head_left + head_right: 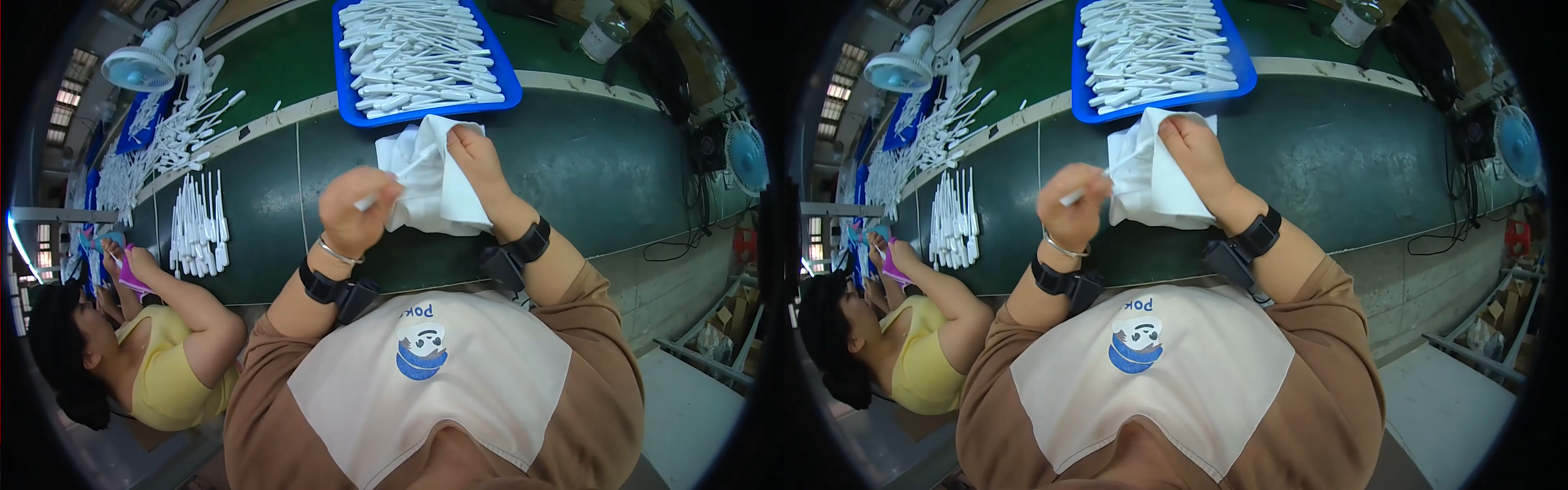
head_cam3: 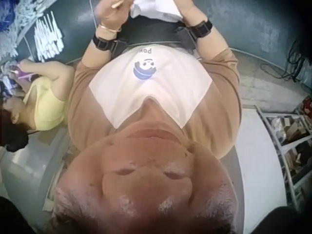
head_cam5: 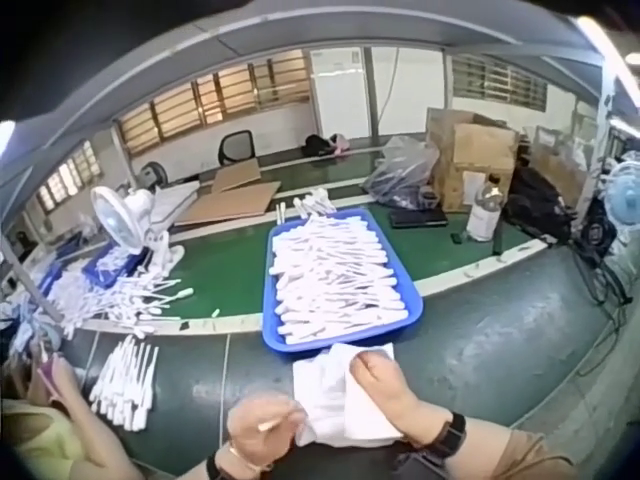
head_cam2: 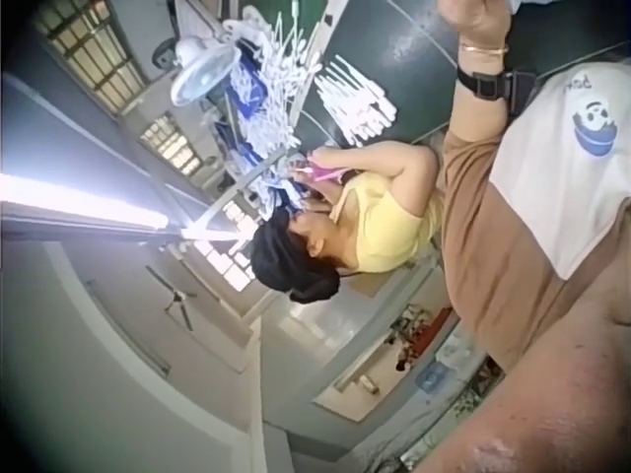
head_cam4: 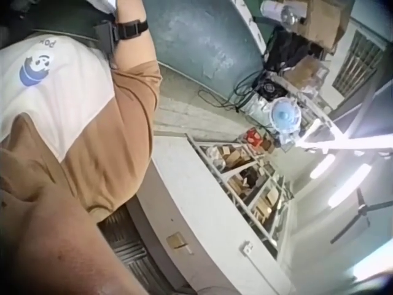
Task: The person picks up a plastic stick from a tray, wipes it with a cloth, and places it on the table, repeating this process for several sticks.
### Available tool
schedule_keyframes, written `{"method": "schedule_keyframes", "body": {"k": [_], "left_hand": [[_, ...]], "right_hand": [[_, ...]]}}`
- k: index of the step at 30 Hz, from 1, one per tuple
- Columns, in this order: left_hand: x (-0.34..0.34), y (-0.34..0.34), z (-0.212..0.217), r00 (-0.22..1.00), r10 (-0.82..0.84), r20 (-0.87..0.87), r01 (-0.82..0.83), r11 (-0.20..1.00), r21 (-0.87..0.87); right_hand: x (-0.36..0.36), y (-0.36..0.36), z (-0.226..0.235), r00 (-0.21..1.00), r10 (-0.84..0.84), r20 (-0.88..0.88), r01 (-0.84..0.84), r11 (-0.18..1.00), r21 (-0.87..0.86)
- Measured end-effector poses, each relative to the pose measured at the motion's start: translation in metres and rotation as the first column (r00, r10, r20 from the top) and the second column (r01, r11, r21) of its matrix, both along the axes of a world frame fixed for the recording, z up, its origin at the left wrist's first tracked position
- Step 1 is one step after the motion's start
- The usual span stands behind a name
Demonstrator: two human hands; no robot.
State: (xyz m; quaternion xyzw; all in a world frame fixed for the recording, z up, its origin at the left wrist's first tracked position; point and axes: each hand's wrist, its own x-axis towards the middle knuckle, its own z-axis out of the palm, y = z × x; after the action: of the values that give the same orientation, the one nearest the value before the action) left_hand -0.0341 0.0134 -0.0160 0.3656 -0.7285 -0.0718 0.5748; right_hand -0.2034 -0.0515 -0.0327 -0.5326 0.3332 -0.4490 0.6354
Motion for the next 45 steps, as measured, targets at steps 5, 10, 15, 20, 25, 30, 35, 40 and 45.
{"method": "schedule_keyframes", "body": {"k": [5,10,15,20,25,30,35,40,45], "left_hand": [[-0.012,-0.011,0.016,0.962,-0.077,0.262,0.114,0.985,-0.128],[-0.002,-0.074,0.021,0.61,0.19,-0.77,0.352,0.805,0.477],[-0.018,-0.127,0.014,0.63,0.227,-0.743,0.575,0.506,0.642],[-0.042,-0.141,0.022,0.644,0.262,-0.719,0.634,0.343,0.693],[-0.018,-0.13,0.043,0.858,0.186,-0.479,0.391,0.37,0.843],[0.098,-0.16,0.04,0.893,0.445,0.065,-0.36,0.62,0.697],[0.219,-0.181,0.001,0.191,0.498,0.846,-0.979,0.163,0.125],[0.253,-0.187,-0.012,0.146,0.112,0.983,-0.957,0.266,0.112],[0.225,-0.182,0.014,0.185,0.368,0.911,-0.919,0.393,0.027]], "right_hand": [[-0.011,-0.011,0.004,0.998,0.046,0.043,-0.056,0.963,0.264],[-0.008,-0.007,-0.016,0.889,0.067,0.453,-0.255,0.894,0.368],[0.0,-0.008,-0.031,0.882,0.097,0.462,-0.337,0.814,0.473],[-0.009,-0.003,-0.031,0.955,0.077,0.288,-0.163,0.943,0.29],[-0.007,0.008,-0.004,0.985,0.047,0.165,-0.102,0.935,0.34],[-0.005,0.005,-0.021,0.959,-0.008,0.282,-0.126,0.883,0.453],[-0.005,0.001,-0.031,0.962,-0.03,0.271,-0.101,0.885,0.455],[-0.002,0.0,-0.021,0.934,0.009,0.357,-0.185,0.868,0.46],[-0.003,0.004,-0.011,0.953,0.076,0.294,-0.198,0.889,0.412]]}}
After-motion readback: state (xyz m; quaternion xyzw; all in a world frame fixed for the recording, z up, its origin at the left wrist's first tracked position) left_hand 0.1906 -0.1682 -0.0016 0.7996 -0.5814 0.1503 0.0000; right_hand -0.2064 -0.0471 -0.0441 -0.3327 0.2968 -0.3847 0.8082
